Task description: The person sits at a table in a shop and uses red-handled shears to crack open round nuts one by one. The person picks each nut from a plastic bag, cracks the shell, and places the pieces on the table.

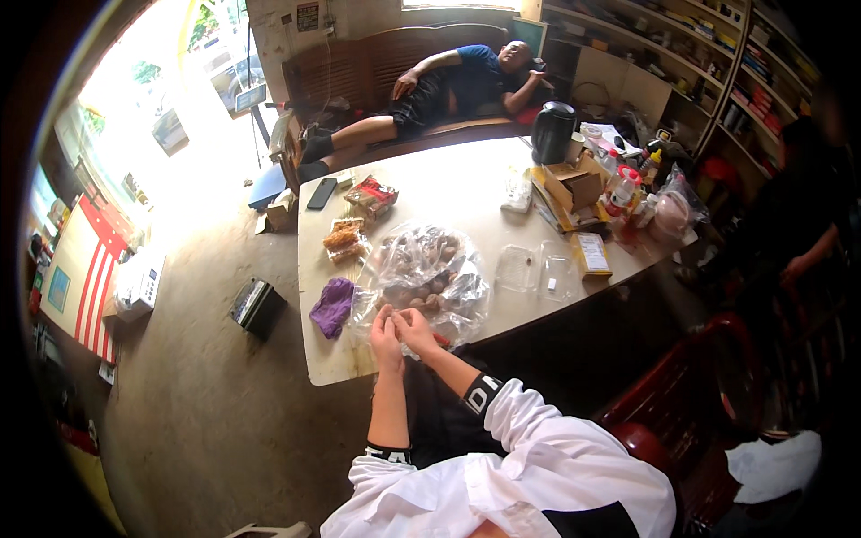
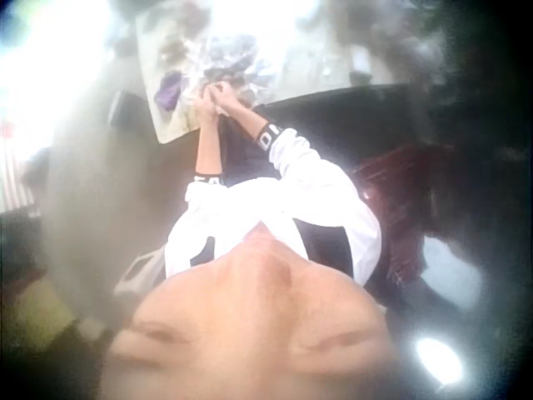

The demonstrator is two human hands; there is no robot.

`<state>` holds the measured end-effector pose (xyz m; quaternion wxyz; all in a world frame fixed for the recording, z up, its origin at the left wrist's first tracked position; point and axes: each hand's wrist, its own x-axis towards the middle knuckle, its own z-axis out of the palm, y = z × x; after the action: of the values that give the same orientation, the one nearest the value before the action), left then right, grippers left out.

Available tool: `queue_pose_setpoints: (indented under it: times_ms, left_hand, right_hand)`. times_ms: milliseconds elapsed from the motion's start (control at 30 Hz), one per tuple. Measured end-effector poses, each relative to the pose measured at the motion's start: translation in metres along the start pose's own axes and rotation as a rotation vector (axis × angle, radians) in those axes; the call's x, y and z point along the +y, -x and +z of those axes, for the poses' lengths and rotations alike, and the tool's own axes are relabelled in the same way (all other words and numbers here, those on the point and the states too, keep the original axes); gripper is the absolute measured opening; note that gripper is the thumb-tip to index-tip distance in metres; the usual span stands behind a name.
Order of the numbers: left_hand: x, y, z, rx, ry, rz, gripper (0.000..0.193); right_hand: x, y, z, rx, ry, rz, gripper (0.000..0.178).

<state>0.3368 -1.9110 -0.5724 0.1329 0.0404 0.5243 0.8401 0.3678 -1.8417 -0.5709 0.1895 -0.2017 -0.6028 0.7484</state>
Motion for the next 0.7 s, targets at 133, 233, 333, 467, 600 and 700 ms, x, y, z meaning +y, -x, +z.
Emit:
queue_pose_setpoints:
  times_ms: [133,233,333,467,600,700]
  left_hand:
    - [0.008,0.016,0.011,-0.030,-0.014,-0.020,0.030]
    - [-0.001,0.016,0.002,0.060,-0.037,0.017,0.030]
    - [-0.002,0.017,0.002,0.059,-0.130,0.007,0.029]
    - [0.004,0.018,0.008,0.050,-0.252,0.105,0.031]
    - [0.018,0.028,0.019,-0.039,-0.238,0.069,0.032]
    - [0.021,0.031,0.012,-0.101,-0.201,0.014,0.034]
  right_hand:
    - [0.008,-0.002,-0.015,0.000,0.125,-0.089,0.026]
    - [-0.010,0.014,-0.010,0.013,0.219,-0.181,0.025]
    - [-0.018,0.017,-0.012,0.041,0.255,-0.207,0.025]
    - [-0.030,0.023,-0.008,0.069,0.208,-0.163,0.030]
    - [-0.021,0.013,-0.017,0.068,0.275,-0.113,0.044]
    - [-0.020,0.014,-0.015,0.021,0.214,-0.168,0.037]
